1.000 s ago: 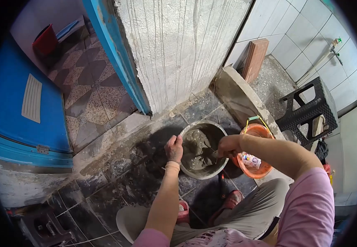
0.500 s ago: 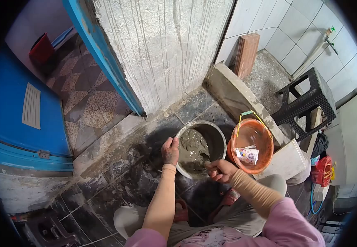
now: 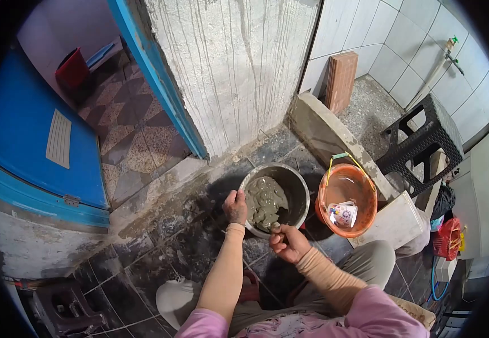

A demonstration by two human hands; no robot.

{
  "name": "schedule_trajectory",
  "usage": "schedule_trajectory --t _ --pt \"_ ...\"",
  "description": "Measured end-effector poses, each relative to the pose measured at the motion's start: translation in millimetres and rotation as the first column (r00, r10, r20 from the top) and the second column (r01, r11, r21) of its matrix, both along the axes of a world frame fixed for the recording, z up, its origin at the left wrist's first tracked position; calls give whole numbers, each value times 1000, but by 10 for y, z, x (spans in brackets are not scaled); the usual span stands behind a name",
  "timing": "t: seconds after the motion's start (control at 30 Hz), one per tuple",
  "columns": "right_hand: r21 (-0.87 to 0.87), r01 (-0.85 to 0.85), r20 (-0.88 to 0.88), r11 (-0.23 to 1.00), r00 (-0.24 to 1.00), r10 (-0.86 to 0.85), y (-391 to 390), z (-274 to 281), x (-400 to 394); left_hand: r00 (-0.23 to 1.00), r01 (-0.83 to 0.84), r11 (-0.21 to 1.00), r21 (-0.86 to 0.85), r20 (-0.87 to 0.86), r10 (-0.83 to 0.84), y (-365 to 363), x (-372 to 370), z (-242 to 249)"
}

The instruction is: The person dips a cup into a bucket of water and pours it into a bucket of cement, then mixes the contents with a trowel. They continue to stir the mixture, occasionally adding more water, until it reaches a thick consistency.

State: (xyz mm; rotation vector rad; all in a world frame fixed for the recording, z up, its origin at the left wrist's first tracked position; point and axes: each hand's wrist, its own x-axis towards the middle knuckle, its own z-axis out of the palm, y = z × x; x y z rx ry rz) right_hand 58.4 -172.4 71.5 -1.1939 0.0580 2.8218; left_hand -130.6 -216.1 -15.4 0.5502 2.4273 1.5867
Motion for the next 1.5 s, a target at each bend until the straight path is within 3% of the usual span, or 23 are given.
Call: schedule_trajectory --t 0.07,0.1,0.17,0.23,0.33,0.4,0.47,0.5,0.57,0.63,0.73,0.83,0.93,1.03,1.13,1.23,1.33,1.43,1.5 --pt "217 -257 122 942 964 235 159 -7 99 1000 -26 1000 2 -11 26 -23 -29 -50" --pt "320 -411 170 854 911 375 276 28 139 999 -36 999 9 -6 36 -36 -68 -95" --pt "444 -655 336 612 755 563 476 193 63 999 -31 999 8 14 31 -47 -117 -137" --pt "526 -785 474 328 590 653 639 268 -95 999 4 1000 -13 40 -3 -26 -154 -138" --pt "663 -749 514 -20 435 739 763 -131 -120 1000 19 1000 -18 -23 -20 26 -173 -129" --pt "536 -641 792 -550 157 590 785 -187 -224 1000 7 1000 -26 20 -6 81 -195 -120" --pt "345 -493 914 -799 -19 406 651 264 -379 999 -1 999 -38 35 2 107 -203 -123" --pt "286 -594 912 -752 -73 404 582 445 -440 1000 -6 999 -43 26 7 116 -219 -126" --pt "324 -277 937 -905 -39 347 706 300 -300 1000 -14 999 -50 17 15 111 -265 -188" --pt "281 34 960 -959 -23 280 871 156 -261 1000 -20 998 -54 16 21 75 -371 -296" --pt "75 244 997 -967 -23 71 1165 359 -480 999 -33 998 -51 9 34 -29 -467 -396" --pt "-88 285 995 -955 69 -71 1465 357 -681 998 -36 999 -38 40 38 -60 -515 -440" --pt "-144 369 989 -918 83 -122 1634 567 -720 997 -63 996 -61 28 65 -20 -514 -458" --pt "-174 340 982 -924 125 -139 1541 811 -688 995 -96 994 -60 2 96 -33 -523 -479" --pt "-125 246 992 -961 27 -122 1413 1049 -837 993 -97 993 -68 53 101 -24 -491 -419" --pt "-177 157 984 -971 25 -176 1308 946 -982 991 -96 991 -97 81 104 -14 -499 -393" --pt "-133 17 982 -991 -134 -135 1271 651 -1164 993 -93 994 -52 71 96 70 -376 -210" --pt "-87 -458 924 -885 -369 100 1295 343 -1237 992 -109 991 -74 58 114 155 -262 -166" --pt "6 -609 941 -793 -265 211 1278 286 -1044 989 -118 990 -76 80 124 152 -223 -91"
